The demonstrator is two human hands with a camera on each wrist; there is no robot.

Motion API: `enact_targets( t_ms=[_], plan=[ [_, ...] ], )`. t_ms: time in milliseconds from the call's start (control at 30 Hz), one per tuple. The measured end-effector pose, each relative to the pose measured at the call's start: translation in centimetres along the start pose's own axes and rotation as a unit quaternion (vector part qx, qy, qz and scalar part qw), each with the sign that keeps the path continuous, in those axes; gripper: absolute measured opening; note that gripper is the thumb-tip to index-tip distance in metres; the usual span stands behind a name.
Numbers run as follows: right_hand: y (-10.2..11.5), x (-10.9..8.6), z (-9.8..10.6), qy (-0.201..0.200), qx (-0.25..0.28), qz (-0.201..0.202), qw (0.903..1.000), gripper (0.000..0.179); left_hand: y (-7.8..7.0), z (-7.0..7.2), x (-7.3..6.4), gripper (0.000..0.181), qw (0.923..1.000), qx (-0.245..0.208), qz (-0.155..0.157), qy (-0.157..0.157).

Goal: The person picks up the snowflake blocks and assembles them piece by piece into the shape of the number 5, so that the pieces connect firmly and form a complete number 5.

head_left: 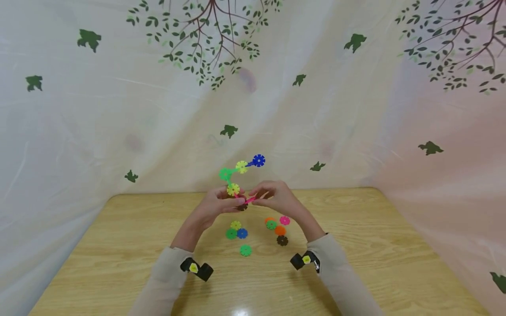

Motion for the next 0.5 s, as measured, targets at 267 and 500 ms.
enact_targets(
  t_ms=[267,500],
  plan=[
    [-1.5,-0.3,-0.6,0.098,-0.015,-0.040,0.9943,0.019,0.5,0.8,-0.2,0.042,0.9996,0.018,0.020,-0.005],
    [-3.1,-1.8,-1.6,0.208,-0.048,-0.049,0.9758,0.017,0.5,1.2,-0.3,0.041,0.9994,0.023,0.022,0.011]
  ],
)
Point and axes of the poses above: each hand's wrist, its own x-axis towards the middle knuckle, its own z-axis out of the back of the hand, y = z × x, the point moved 9 cm from there along x, towards the middle knuckle, and after that the axes turned 11 degrees about y, right-handed, at the moved point
